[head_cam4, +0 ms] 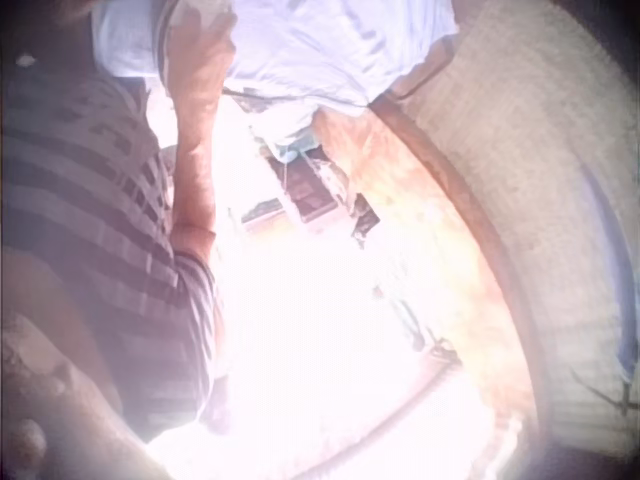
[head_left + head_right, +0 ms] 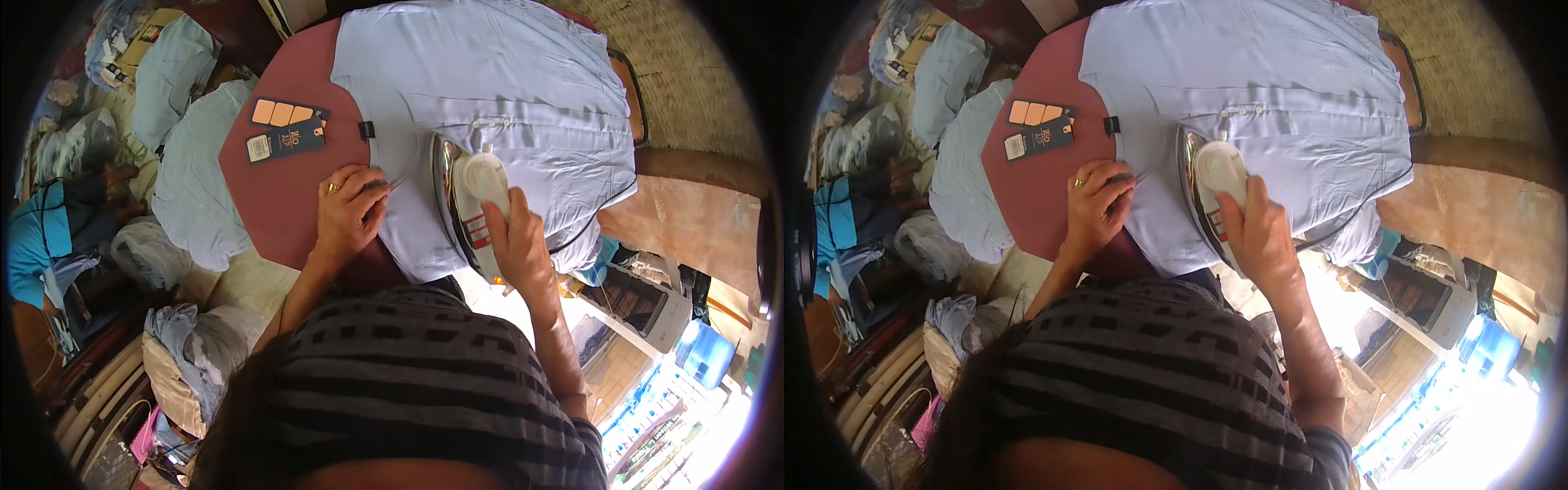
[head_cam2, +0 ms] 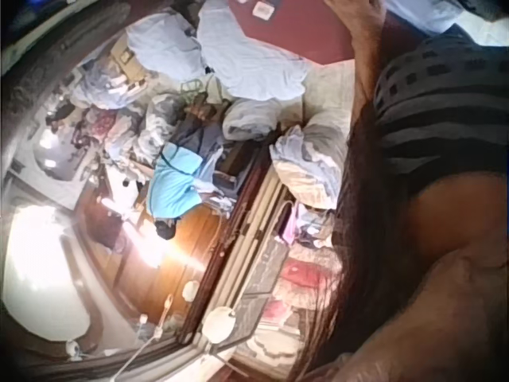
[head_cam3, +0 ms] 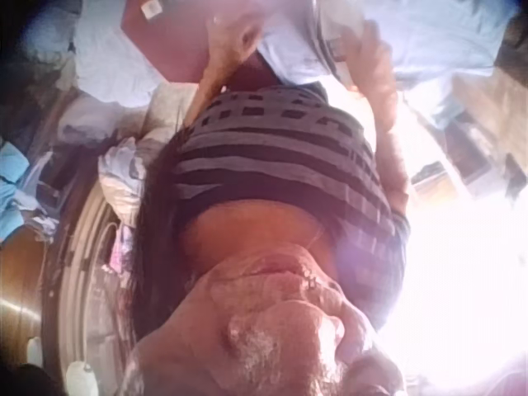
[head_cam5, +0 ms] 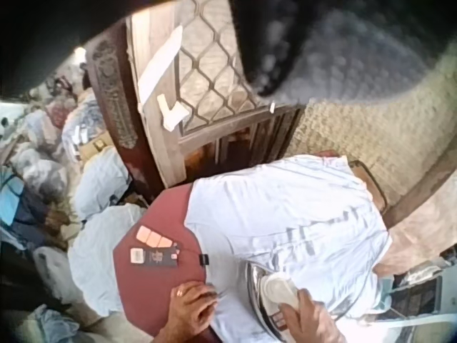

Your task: The person irons a light blue shirt on a pink ironing board. They spread the shirt, smooth it with their hands, and use a steam iron to press the body, sleeves, and collar areas. The shirt is repositioned several times to access different sections.

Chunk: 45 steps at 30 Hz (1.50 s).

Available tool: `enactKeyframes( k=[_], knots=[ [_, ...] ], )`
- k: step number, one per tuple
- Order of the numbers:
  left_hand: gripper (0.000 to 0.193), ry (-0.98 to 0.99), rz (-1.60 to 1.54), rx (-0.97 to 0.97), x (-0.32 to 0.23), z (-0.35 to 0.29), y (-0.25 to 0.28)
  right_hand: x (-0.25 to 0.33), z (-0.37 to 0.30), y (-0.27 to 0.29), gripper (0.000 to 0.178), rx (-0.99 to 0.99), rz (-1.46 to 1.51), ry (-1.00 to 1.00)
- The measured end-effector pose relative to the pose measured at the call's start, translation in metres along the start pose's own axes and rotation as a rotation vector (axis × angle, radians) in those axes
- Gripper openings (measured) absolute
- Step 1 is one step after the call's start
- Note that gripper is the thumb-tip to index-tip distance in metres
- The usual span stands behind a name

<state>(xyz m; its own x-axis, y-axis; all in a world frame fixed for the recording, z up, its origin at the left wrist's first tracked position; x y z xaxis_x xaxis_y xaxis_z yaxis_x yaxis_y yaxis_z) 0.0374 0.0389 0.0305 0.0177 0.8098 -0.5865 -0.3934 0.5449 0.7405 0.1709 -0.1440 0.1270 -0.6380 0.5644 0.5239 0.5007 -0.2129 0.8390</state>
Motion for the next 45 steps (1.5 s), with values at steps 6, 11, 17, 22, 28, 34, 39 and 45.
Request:
enactKeyframes(
  k=[6, 11, 17, 22, 28, 34, 39, 45],
  knots=[
    [0.023, -0.014, -0.013, -0.007, -0.002, 0.000, 0.001, -0.013, -0.007, -0.003, 0.026, -0.017, 0.111, -0.072],
    [0.022, -0.031, -0.039, -0.016, 0.004, 0.001, -0.004, 0.001, -0.014, 0.003, 0.026, 0.061, 0.206, -0.125],
    [0.023, -0.005, -0.030, 0.008, 0.004, 0.000, -0.002, 0.020, -0.009, -0.008, 0.026, 0.030, 0.253, -0.213],
    [0.023, 0.001, -0.031, 0.021, 0.007, -0.003, -0.003, 0.016, -0.003, -0.024, 0.026, 0.002, 0.223, -0.223],
    [0.025, 0.003, -0.031, 0.032, 0.008, -0.003, -0.004, 0.005, 0.009, -0.017, 0.024, 0.003, 0.223, -0.201],
    [0.028, -0.001, -0.029, 0.031, 0.009, -0.001, -0.002, -0.004, -0.010, -0.017, 0.027, 0.084, 0.326, -0.330],
    [0.029, 0.005, -0.043, 0.043, 0.008, 0.001, -0.001, 0.010, -0.008, -0.013, 0.028, 0.074, 0.308, -0.303],
    [0.029, 0.014, -0.054, 0.053, 0.009, -0.001, -0.002, 0.009, 0.002, -0.014, 0.026, 0.092, 0.241, -0.301]
  ],
)
Point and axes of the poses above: each hand's wrist, its own z-axis towards the middle knuckle, its own y-axis out of the back of the hand, x = y × z, the point moved 6 cm from there along z, towards the middle knuckle, and after that the axes turned 14 degrees about x, right-handed, at the moved point
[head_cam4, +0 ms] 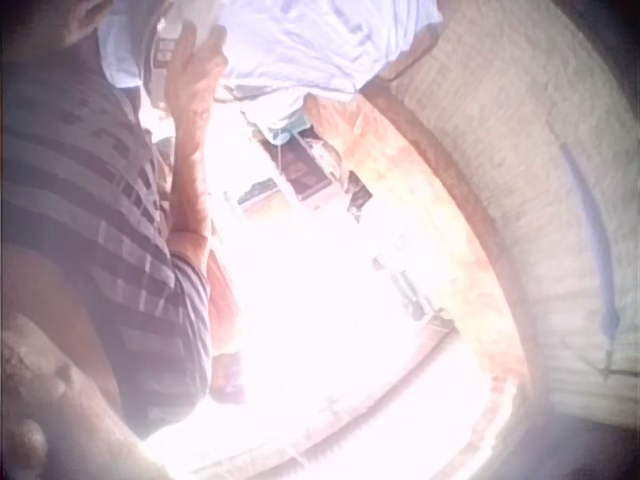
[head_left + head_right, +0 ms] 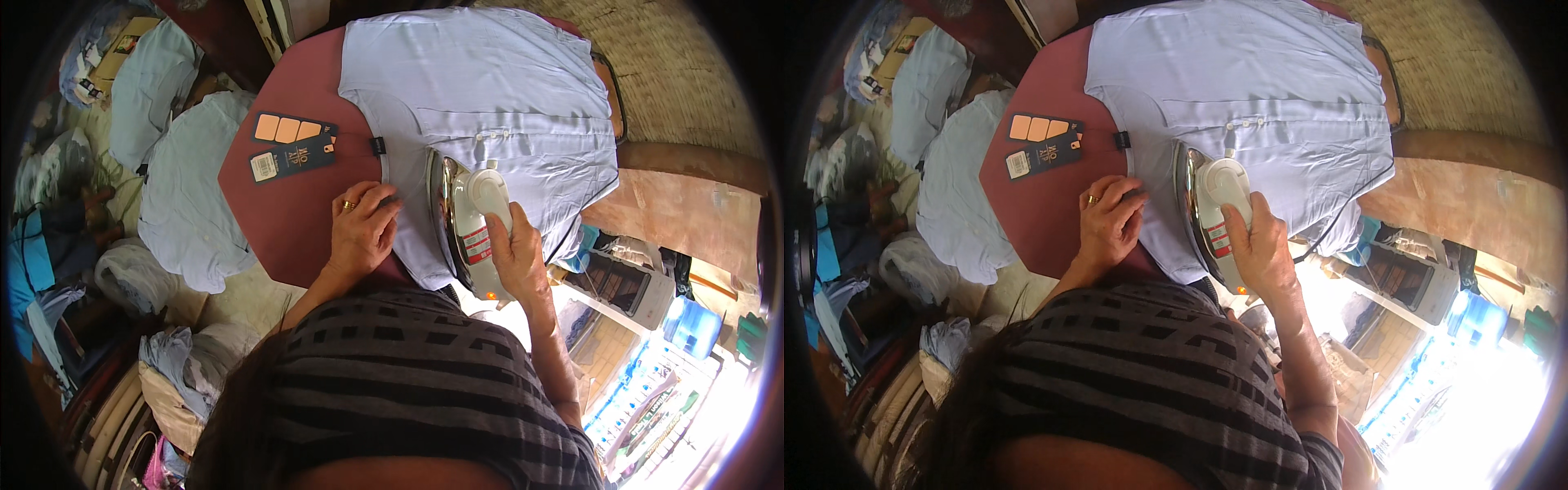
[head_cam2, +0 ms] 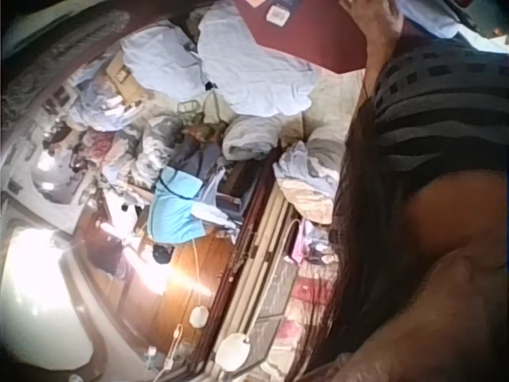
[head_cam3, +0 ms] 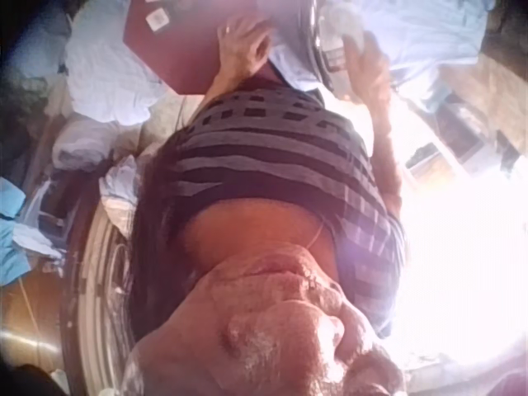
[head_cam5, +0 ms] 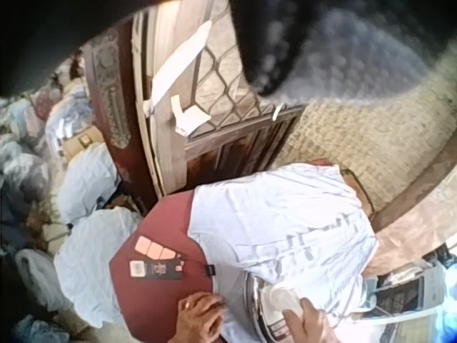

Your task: The person irons a light blue shirt on a pink ironing board. They spread the shirt, smooth it with their hands, and use a steam iron to press the body, sleeves, and collar areas. The shirt is repositioned several times to access different sections.

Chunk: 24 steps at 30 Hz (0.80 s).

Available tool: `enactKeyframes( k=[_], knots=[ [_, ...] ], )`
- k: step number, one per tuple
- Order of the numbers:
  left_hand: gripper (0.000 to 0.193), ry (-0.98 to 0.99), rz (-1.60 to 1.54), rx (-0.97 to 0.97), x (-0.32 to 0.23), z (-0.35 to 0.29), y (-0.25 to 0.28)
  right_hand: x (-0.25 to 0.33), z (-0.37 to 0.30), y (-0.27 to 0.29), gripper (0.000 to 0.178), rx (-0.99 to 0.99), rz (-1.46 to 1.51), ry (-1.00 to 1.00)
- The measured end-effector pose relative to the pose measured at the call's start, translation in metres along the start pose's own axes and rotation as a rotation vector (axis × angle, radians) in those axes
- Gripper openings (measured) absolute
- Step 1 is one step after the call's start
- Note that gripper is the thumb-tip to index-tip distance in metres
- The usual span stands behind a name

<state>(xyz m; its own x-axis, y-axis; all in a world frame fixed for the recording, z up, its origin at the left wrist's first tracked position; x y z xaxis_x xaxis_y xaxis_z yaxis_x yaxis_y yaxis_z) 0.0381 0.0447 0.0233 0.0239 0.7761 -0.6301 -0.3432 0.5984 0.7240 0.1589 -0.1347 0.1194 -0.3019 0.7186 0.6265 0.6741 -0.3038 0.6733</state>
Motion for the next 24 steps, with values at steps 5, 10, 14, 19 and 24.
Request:
enactKeyframes(
  k=[5, 10, 14, 19, 24],
  knots=[
    [0.030, 0.019, 0.000, 0.007, -0.001, -0.001, -0.001, 0.007, 0.004, 0.004, 0.026, 0.009, -0.055, 0.042],
    [0.029, 0.006, 0.015, -0.010, 0.000, -0.001, -0.002, -0.014, 0.011, 0.002, 0.028, 0.010, 0.061, -0.035],
    [0.028, 0.007, 0.010, -0.017, 0.001, 0.000, -0.001, -0.022, 0.001, 0.003, 0.028, 0.035, 0.113, -0.093],
    [0.028, -0.003, 0.008, -0.022, -0.002, 0.001, 0.001, -0.004, -0.001, -0.001, 0.028, -0.014, 0.014, 0.001],
    [0.027, 0.001, 0.008, -0.026, -0.001, -0.001, 0.000, -0.010, 0.010, 0.002, 0.027, -0.044, -0.044, 0.051]
  ],
)
Point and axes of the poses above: each hand's wrist, its own z-axis towards the middle knuckle, its own y-axis out of the back of the hand, x = y × z, the point moved 6 cm from there along z, towards the middle knuckle, and after that the axes turned 14 degrees about x, right-handed, at the moved point
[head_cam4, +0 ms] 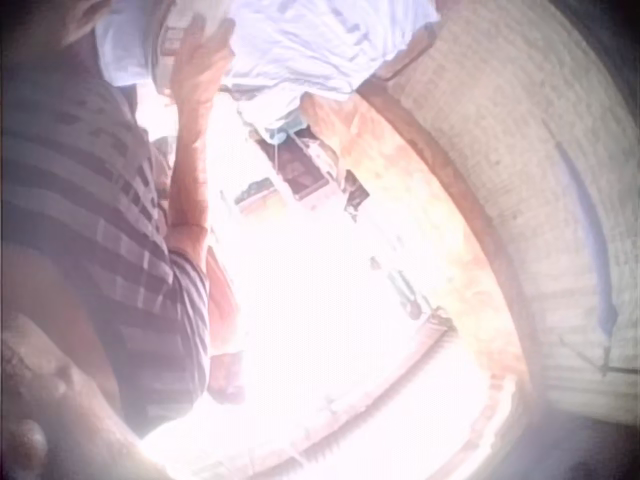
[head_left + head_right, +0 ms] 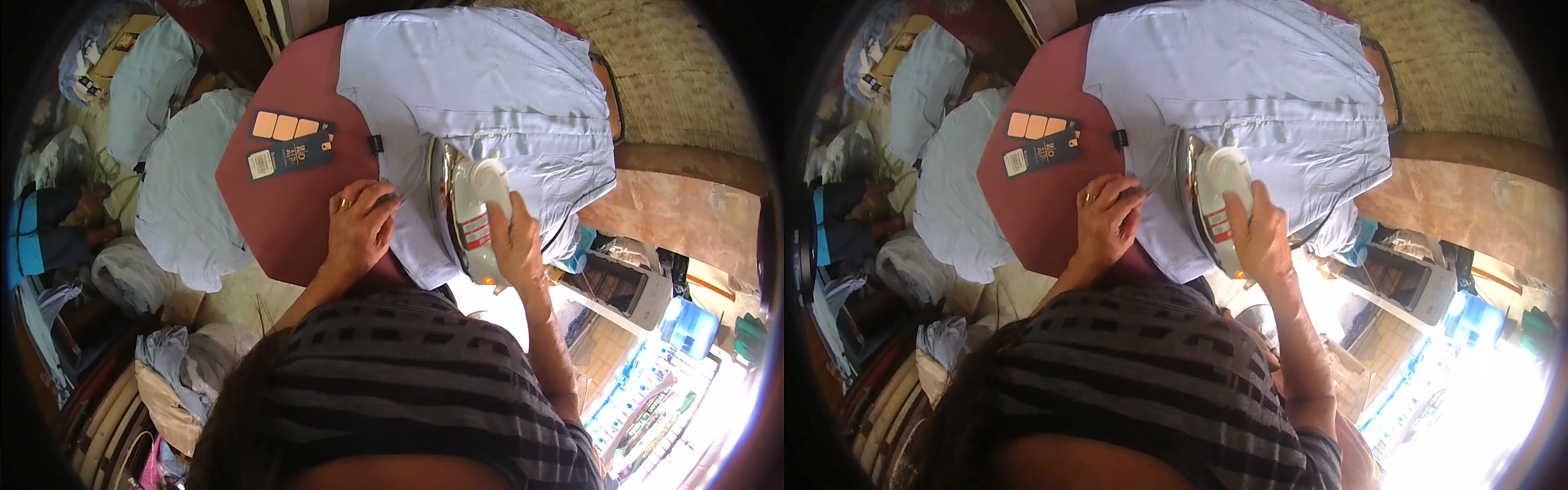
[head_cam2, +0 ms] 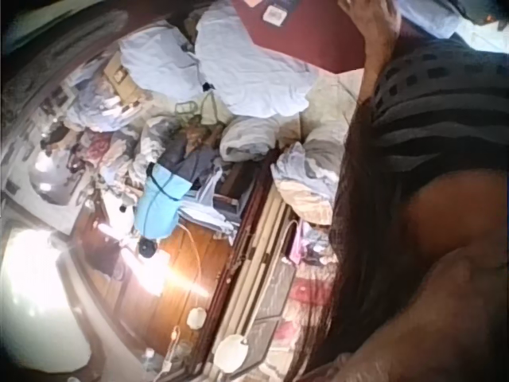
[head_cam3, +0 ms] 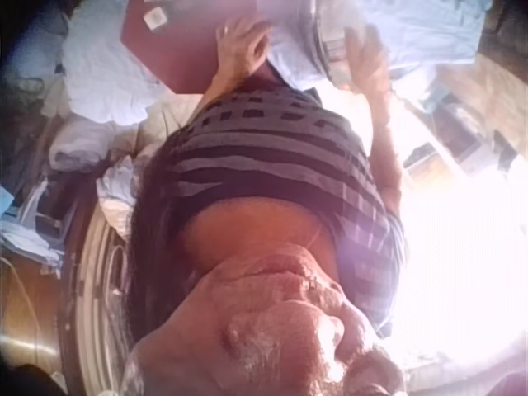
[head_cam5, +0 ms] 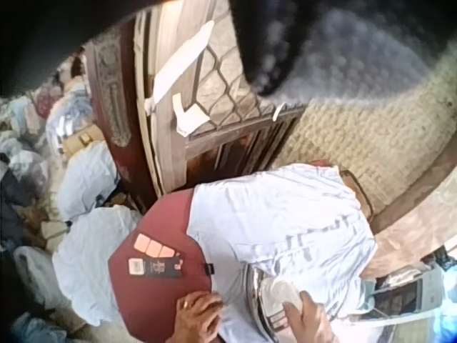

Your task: The person irons a light blue shirt on a pink ironing board. They spread the shirt, smooth it with their hands, and use a steam iron to press the body, sleeves, and collar areas. The shirt is repositioned several times to access different sections.

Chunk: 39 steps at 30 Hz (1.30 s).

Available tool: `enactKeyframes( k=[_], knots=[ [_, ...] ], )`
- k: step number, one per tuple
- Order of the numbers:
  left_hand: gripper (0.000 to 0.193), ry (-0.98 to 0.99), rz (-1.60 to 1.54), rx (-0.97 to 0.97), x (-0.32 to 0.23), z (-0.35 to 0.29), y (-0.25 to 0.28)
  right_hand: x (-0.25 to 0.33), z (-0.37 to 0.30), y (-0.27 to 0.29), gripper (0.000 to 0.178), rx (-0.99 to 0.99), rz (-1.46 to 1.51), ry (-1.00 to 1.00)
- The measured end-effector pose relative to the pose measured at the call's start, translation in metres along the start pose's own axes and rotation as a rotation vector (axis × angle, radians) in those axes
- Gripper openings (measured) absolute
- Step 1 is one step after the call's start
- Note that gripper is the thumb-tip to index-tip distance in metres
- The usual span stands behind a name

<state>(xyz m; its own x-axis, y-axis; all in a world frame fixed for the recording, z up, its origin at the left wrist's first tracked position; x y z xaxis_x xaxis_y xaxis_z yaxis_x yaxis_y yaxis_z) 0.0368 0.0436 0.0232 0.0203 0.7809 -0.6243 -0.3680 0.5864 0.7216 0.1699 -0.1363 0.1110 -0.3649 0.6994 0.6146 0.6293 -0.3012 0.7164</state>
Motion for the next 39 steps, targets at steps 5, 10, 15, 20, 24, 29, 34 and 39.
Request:
enactKeyframes(
  k=[5, 10, 15, 20, 24, 29, 34, 39],
  knots=[
    [0.026, 0.001, 0.001, -0.030, 0.001, 0.000, -0.001, -0.014, -0.004, 0.003, 0.027, 0.031, 0.111, -0.038],
    [0.026, 0.006, -0.009, -0.013, -0.001, 0.002, 0.003, 0.002, -0.013, -0.003, 0.025, 0.023, 0.022, -0.050],
    [0.027, 0.001, -0.007, -0.025, 0.001, 0.000, 0.002, 0.012, -0.018, -0.010, 0.022, -0.022, -0.024, -0.029],
    [0.027, 0.003, 0.002, -0.016, 0.000, 0.001, 0.002, 0.009, -0.014, -0.006, 0.024, 0.007, -0.021, -0.023],
    [0.026, 0.008, 0.003, -0.018, 0.001, 0.000, -0.002, 0.004, -0.016, 0.000, 0.025, 0.016, -0.058, 0.034],
    [0.027, 0.011, 0.001, -0.028, -0.001, 0.002, -0.002, -0.023, -0.006, 0.021, 0.024, 0.171, -0.047, 0.068],
    [0.025, 0.014, -0.010, -0.044, -0.003, -0.001, 0.000, 0.000, 0.031, 0.084, 0.027, 0.359, -0.319, 0.302],
    [0.035, 0.301, 0.169, -0.180, -0.011, -0.009, 0.009, 0.052, 0.096, 0.110, 0.041, 0.582, -0.422, 0.628]
  ],
)
Point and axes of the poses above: each hand's wrist, its own z-axis towards the middle knuckle, its own y-axis out of the back of the hand, x = y × z, the point moved 6 cm from there along z, towards the middle knuckle, and after that the axes turned 14 degrees about x, right-handed, at the moved point
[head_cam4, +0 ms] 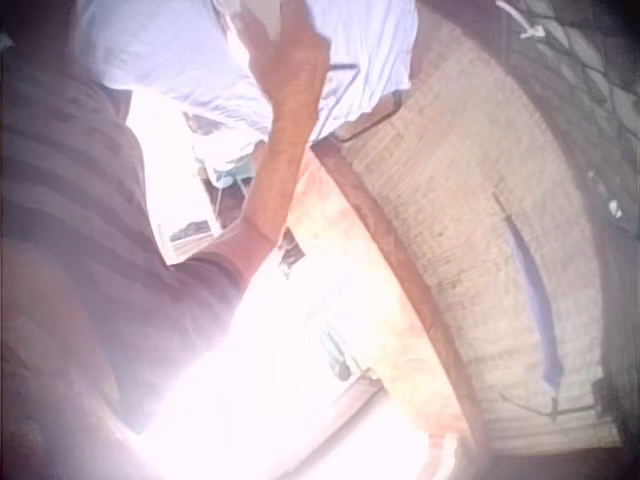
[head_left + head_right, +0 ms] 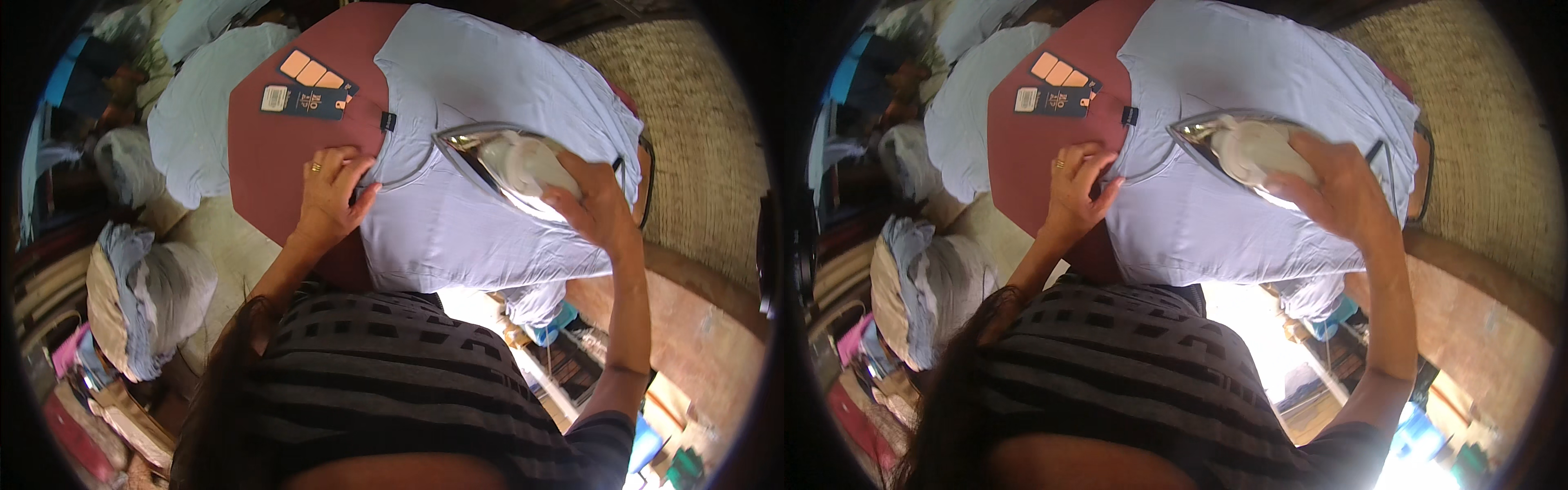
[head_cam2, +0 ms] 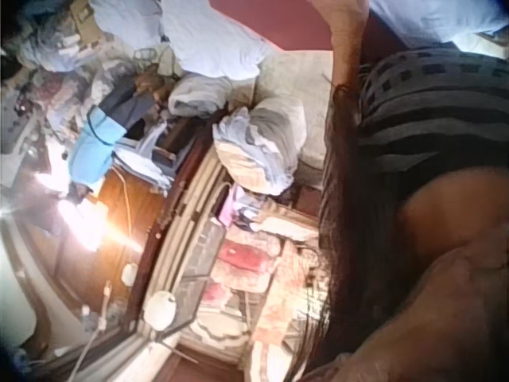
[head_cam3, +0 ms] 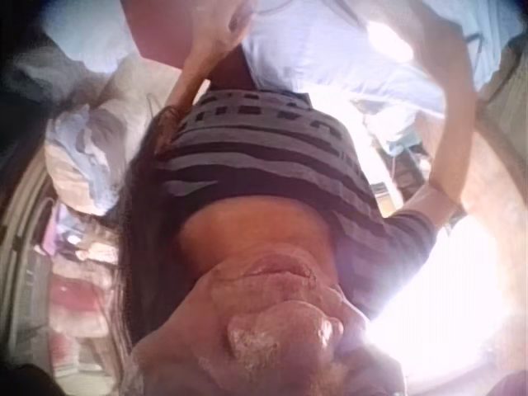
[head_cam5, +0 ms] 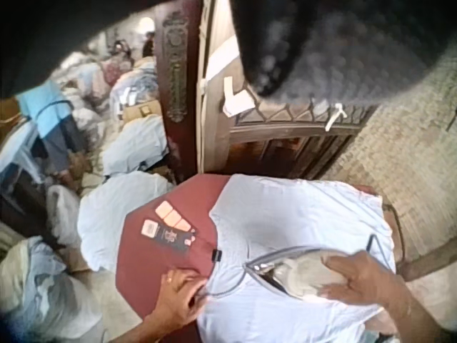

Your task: The person irons a light blue shirt on a pink ironing board. They spread the shirt, smooth it with their hands, and use a steam iron to press the body, sleeves, and collar areas. The shirt is repositioned several times to access different sections.

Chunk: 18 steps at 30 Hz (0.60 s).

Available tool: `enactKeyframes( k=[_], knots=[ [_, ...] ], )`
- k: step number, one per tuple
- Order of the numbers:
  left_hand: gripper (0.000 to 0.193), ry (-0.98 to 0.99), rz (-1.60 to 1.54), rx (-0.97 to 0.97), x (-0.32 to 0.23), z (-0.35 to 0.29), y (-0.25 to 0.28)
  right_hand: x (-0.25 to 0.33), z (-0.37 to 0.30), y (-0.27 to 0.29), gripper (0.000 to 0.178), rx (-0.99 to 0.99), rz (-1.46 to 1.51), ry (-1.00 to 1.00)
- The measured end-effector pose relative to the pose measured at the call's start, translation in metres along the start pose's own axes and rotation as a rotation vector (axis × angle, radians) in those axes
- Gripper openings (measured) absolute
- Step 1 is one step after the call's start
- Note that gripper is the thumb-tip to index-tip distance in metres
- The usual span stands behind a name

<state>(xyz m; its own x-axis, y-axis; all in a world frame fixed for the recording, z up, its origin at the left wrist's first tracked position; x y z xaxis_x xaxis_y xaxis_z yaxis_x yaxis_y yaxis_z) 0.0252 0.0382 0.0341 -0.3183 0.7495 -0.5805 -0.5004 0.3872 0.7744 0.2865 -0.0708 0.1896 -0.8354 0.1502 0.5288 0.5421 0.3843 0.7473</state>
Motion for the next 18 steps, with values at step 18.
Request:
enactKeyframes(
  k=[18],
  knots=[
    [0.021, 0.486, 0.159, -0.358, -0.018, -0.024, -0.025, -0.013, 0.124, -0.003, 0.035, 0.511, -0.347, 0.543]
  ],
)
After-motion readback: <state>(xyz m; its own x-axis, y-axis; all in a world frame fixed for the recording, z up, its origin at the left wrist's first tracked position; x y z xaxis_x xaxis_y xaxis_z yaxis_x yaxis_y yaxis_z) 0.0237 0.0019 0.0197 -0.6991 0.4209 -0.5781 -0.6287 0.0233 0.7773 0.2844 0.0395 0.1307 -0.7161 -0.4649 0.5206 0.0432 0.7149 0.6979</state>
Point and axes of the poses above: each hand's wrist, its own z-axis towards the middle knuckle, its own y-axis out of the back of the hand, x = y × z, the point moved 6 cm from there along z, towards the middle knuckle, and after that the axes turned 14 degrees about x, right-handed, at the moved point
